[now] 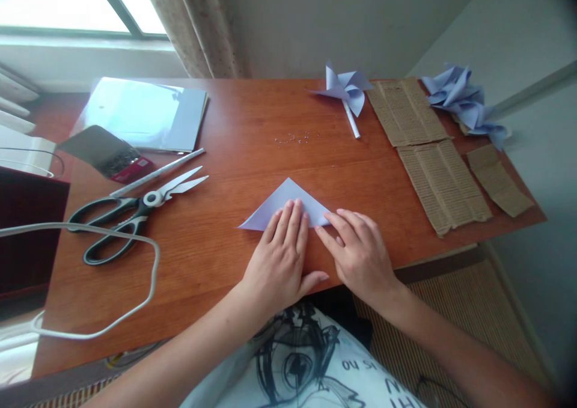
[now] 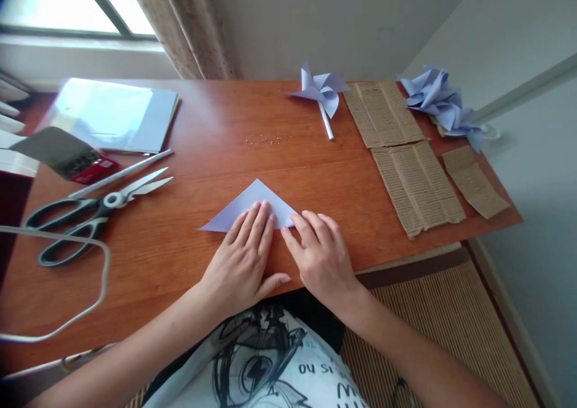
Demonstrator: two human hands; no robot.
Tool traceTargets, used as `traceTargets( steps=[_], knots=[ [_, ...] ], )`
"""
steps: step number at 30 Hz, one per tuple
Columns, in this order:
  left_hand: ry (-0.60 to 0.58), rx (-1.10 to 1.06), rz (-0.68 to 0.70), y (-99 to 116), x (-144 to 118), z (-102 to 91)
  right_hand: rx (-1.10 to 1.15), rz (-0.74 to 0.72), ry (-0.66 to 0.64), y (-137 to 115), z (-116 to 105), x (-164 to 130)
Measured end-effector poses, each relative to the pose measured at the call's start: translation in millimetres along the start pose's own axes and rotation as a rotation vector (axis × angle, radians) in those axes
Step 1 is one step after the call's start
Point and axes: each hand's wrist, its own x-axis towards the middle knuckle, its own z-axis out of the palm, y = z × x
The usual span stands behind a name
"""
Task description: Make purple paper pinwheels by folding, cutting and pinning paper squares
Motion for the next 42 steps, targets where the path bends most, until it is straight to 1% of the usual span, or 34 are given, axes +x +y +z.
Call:
traceTargets(
  steps=[3, 6, 9, 11, 12, 14, 16, 19, 23, 25, 28, 30, 32, 36, 42],
  knots=[
    [-0.001, -0.002, -0.004, 0, 0, 0.0, -0.079, 0.098, -0.011, 11, -7, -17],
    [0.0, -0.001, -0.001, 0, 0, 0.1, -0.125, 0.153, -0.027, 21, -12, -32],
    [0.0, 0.004, 0.001, 0, 0, 0.3, -0.104, 0.17, -0.015, 19, -13, -31],
    [0.002, 0.008, 0.003, 0, 0, 0.5, -0.035, 0.135, 0.024, 11, -9, -22],
    [0.005, 0.01, 0.004, 0, -1, 0.6, 0.015, 0.094, 0.037, 6, -5, -17],
    [0.012, 0.011, 0.005, 0, -1, 0.8, 0.105, -0.002, 0.024, -4, 3, -7],
    [0.017, 0.009, 0.006, 0, -1, 0.9, 0.15, -0.044, 0.003, -10, 9, -2],
    [0.008, -0.003, 0.017, 0, 0, 0.7, 0.15, -0.048, -0.023, -13, 13, -1],
    [-0.027, -0.013, 0.063, -9, -2, -3.0, 0.121, -0.039, -0.05, -12, 9, -3],
    [-0.054, -0.001, 0.103, -19, -10, -8.3, 0.115, -0.034, -0.06, -12, 7, -2],
    [-0.087, 0.054, 0.135, -36, -34, -20.2, 0.119, -0.027, -0.07, -13, 6, 0],
    [-0.084, 0.107, 0.122, -46, -52, -28.5, 0.13, -0.024, -0.073, -13, 6, 0],
    [-0.074, 0.161, 0.08, -53, -68, -34.6, 0.14, -0.023, -0.068, -13, 7, 0],
    [-0.052, 0.216, -0.013, -54, -87, -37.4, 0.154, -0.011, -0.044, -13, 8, 0],
    [0.009, 0.238, -0.171, -49, -98, -33.9, 0.203, 0.009, -0.035, -11, 11, 0]
  ],
)
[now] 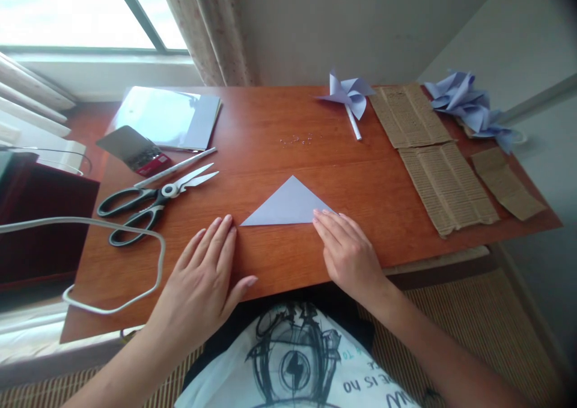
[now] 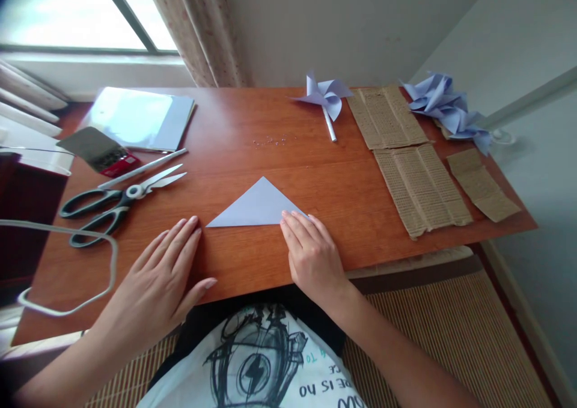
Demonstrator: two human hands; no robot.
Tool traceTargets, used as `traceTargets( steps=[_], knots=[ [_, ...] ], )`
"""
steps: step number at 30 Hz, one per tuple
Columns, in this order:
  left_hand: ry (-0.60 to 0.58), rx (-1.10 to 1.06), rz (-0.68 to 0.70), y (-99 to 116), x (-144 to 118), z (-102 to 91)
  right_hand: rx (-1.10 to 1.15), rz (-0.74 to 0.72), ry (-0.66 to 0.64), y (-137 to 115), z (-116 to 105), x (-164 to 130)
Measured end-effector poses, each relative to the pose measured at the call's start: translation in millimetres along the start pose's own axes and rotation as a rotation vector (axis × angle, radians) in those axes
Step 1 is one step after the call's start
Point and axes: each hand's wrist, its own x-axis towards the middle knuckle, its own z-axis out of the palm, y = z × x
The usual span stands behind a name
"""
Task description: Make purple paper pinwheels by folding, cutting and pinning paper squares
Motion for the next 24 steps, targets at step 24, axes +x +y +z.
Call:
traceTargets(
  steps=[24],
  knots=[
    [0.011, -0.227, 0.063, 71, 61, 14.9, 0.004, 0.034, 0.007, -8, 0, 4]
  ],
)
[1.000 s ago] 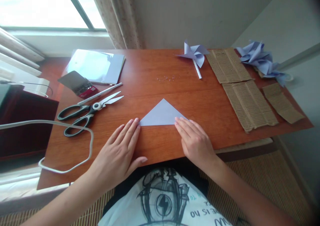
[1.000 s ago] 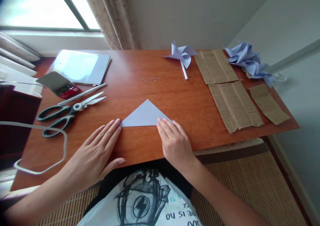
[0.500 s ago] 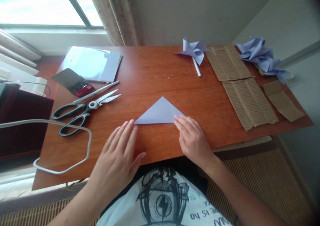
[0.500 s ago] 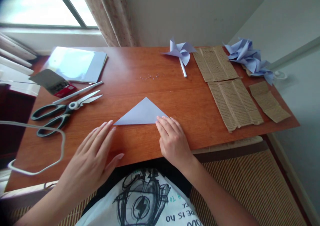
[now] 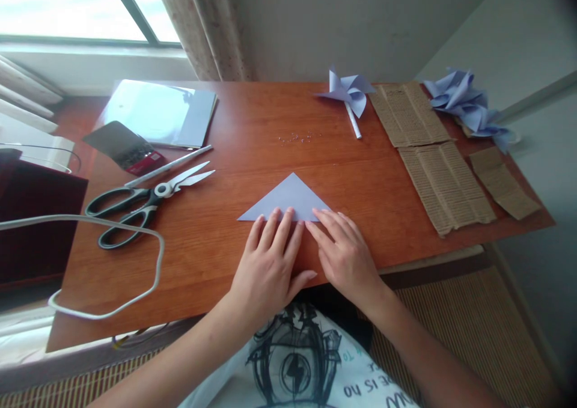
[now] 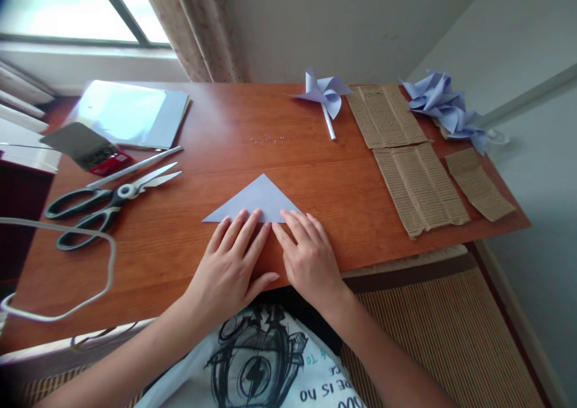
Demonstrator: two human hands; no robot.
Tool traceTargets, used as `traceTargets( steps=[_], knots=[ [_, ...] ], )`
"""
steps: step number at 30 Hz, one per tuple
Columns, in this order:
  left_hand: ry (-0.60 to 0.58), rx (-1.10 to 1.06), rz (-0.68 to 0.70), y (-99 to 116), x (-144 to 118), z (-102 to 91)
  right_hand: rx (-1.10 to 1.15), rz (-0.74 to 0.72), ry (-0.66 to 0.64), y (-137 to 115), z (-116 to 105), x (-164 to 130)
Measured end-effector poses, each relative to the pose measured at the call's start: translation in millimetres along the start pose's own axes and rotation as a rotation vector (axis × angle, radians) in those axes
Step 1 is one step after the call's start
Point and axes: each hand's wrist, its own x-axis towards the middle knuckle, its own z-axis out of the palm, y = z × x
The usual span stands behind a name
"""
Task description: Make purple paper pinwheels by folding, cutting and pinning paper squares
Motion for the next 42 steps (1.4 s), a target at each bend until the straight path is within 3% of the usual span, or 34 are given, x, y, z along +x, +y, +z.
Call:
traceTargets(
  steps=[14, 19, 27, 42],
  knots=[
    [-0.014, 0.002, -0.022, 0, -2, 0.4, -0.127, 0.162, 0.126, 31, -14, -37],
    [-0.012, -0.026, -0.037, 2, -1, -0.6, -0.019, 0.245, 0.231, 35, -11, -14],
    [-0.014, -0.044, -0.121, 20, 9, -5.5, 0.038, 0.177, 0.166, 21, 2, 27],
    [0.016, 0.016, -0.104, 19, 3, 2.3, 0.322, 0.241, 0.28, 16, 2, 37]
  ],
)
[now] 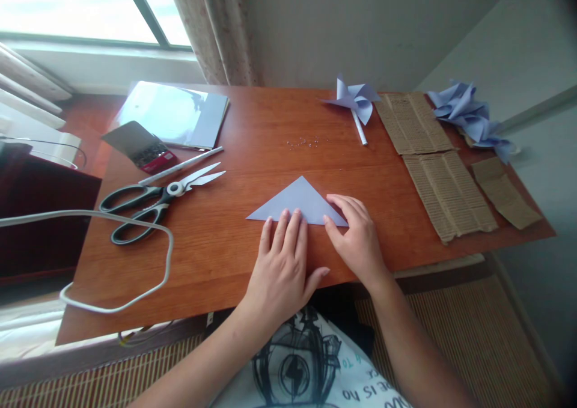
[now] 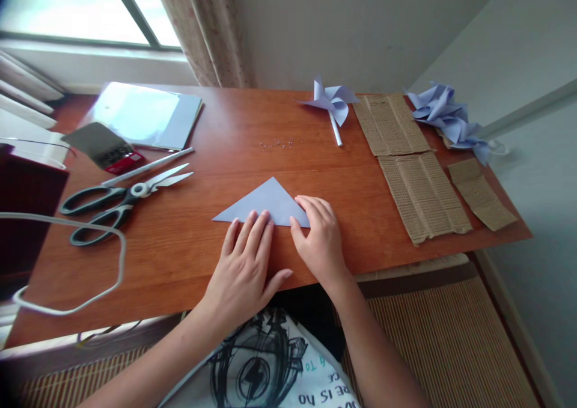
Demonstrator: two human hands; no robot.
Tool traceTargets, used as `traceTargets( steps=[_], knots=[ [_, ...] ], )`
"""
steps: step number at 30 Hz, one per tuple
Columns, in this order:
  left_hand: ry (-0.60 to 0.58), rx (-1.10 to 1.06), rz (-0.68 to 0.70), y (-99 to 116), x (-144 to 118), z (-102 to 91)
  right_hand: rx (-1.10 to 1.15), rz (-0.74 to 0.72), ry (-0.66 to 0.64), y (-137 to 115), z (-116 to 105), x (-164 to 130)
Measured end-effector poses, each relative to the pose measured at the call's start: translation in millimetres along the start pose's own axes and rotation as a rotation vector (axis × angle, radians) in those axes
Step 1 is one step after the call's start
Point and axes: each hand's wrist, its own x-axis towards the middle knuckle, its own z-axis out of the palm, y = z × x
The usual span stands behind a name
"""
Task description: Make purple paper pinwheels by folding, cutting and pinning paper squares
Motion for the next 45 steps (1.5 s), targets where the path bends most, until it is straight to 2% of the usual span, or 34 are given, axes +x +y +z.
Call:
traceTargets(
  steps=[8, 14, 20, 25, 33, 41, 45],
  knots=[
    [0.008, -0.012, -0.002, -0.2, 0.1, -1.0, -0.017, 0.051, 0.044, -1.0, -0.4, -0.3],
    [0.017, -0.015, -0.003, 0.3, 0.4, -1.7, 0.135, 0.102, 0.022, -2.7, -0.8, -3.0],
    [0.01, -0.03, -0.007, -0.2, -0.5, -1.5, 0.0, 0.062, 0.043, -2.2, -2.1, -1.3],
    [0.014, -0.032, -0.005, -0.1, -0.3, -1.2, 0.055, 0.079, -0.002, -5.2, -2.7, -1.0],
    [0.012, -0.039, -0.004, -0.3, -0.6, -1.3, 0.023, 0.14, 0.021, -1.2, -5.3, -0.8],
    [0.009, -0.041, -0.026, 1.4, -0.3, -2.1, 0.222, 0.281, -0.055, 4.5, -8.5, -0.1],
    [0.011, -0.059, -0.035, 1.5, 0.0, -2.0, 0.271, 0.282, -0.055, 1.6, -10.0, -2.7]
  ],
)
